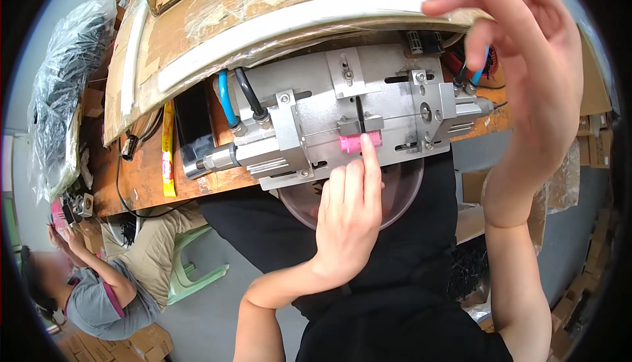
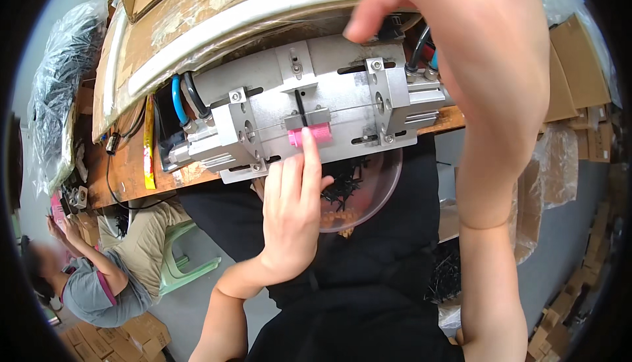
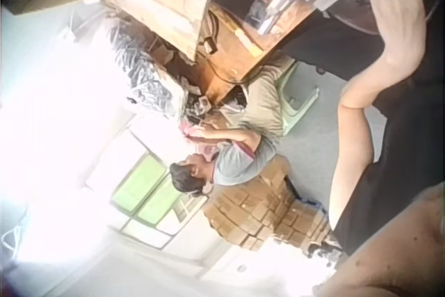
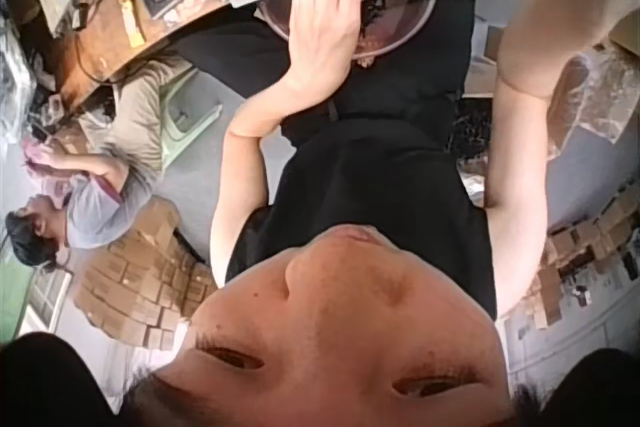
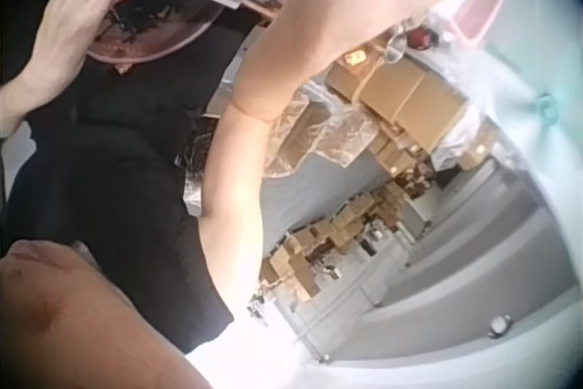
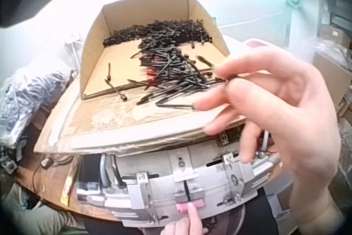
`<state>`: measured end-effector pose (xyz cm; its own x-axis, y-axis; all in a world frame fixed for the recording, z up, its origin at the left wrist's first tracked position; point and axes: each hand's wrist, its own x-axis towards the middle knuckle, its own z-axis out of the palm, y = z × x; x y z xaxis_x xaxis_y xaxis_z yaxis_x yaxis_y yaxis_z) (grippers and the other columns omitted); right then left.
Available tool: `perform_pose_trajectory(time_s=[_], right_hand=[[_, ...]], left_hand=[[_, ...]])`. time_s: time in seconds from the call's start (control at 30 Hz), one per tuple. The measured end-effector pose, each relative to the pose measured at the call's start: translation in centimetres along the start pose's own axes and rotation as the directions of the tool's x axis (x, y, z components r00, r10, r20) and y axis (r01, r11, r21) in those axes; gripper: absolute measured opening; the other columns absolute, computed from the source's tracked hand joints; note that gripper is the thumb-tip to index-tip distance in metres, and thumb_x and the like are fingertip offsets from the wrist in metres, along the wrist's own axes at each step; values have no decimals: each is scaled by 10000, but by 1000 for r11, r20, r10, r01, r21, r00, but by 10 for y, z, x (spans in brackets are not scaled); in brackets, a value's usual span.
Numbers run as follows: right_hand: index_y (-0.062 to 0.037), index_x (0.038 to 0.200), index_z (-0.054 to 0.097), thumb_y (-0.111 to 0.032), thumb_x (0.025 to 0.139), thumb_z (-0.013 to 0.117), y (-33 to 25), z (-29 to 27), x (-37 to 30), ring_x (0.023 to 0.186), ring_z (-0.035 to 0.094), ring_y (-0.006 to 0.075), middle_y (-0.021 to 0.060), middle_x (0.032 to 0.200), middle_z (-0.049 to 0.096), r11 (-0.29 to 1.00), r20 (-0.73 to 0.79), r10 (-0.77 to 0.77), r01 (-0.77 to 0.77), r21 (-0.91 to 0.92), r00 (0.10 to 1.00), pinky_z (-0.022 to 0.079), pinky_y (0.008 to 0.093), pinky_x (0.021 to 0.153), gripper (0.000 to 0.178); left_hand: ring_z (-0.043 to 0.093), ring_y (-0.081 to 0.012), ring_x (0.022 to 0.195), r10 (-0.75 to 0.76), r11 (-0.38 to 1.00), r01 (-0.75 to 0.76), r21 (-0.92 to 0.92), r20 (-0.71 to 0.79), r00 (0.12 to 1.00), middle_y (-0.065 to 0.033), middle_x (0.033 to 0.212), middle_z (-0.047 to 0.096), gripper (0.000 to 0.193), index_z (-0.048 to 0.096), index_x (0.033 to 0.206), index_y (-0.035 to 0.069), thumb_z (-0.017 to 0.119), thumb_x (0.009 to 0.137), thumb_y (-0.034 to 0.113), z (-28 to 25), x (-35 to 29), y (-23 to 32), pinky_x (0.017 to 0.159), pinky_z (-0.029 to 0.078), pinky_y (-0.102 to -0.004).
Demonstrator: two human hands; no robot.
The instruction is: The person repeatedly picks up black cable ties from a cardboard box and inserts them into a metal assembly jig. They manipulate the ties within the jig's mechanism and then place the finished items into a pink plastic bowl below. The process is continuous and repetitive throughout the clip.
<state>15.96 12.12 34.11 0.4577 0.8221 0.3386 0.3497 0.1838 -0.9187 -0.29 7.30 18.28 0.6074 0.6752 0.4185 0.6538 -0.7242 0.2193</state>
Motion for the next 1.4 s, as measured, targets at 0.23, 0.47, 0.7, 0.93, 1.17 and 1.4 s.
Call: perform_pose_trajectory(time_s=[0.23,0.47,0.7,0.93,1.17,1.4], right_hand=[[46,1224,557,-54,968,527,44,-46,-41,871,636,143,167,1050,673,957,85,-290,291,-4,953,454,202,605,277],[78,1291,530,156,722,677,111,-18,-124,750,622,198,144,1005,656,856,317,-337,429,-290,887,532,318,664,593],[78,1329,504,111,710,689,137,11,-139,641,545,223,128,810,590,851,456,-307,456,-261,835,487,352,577,647],[36,1331,520,25,739,727,121,8,-130,670,556,229,97,750,544,831,519,-234,446,-333,822,490,362,589,628],[-6,984,679,51,767,686,68,-3,-12,715,636,266,126,796,640,504,383,-623,725,-470,682,497,326,611,224],[-9,797,650,-85,761,653,72,27,121,793,647,349,179,799,643,270,635,-457,777,-569,624,508,422,713,84]], left_hand=[[486,-193,770,2,996,-6,89,47,999,-77,866,481,687,413,1375,-133,598,723,-21,10,6,1,719,459,-287],[518,-269,898,-120,985,127,-120,65,991,-125,1001,522,742,395,1419,-54,710,752,15,-6,1,2,795,448,-372],[507,-264,872,-150,973,149,-174,8,989,-116,1011,536,784,434,1402,-49,732,678,-93,-38,-9,-7,780,437,-364],[515,-262,890,-144,981,132,-142,-79,986,-125,978,541,704,480,1393,-7,709,731,-79,-55,18,-27,801,437,-355],[570,-242,745,39,976,42,212,-362,931,-132,870,607,308,644,1134,45,703,850,148,-67,171,-153,714,467,-357],[507,-129,646,-160,985,163,-58,46,986,-48,735,570,157,657,955,14,706,827,92,-79,195,-169,644,451,-265]])
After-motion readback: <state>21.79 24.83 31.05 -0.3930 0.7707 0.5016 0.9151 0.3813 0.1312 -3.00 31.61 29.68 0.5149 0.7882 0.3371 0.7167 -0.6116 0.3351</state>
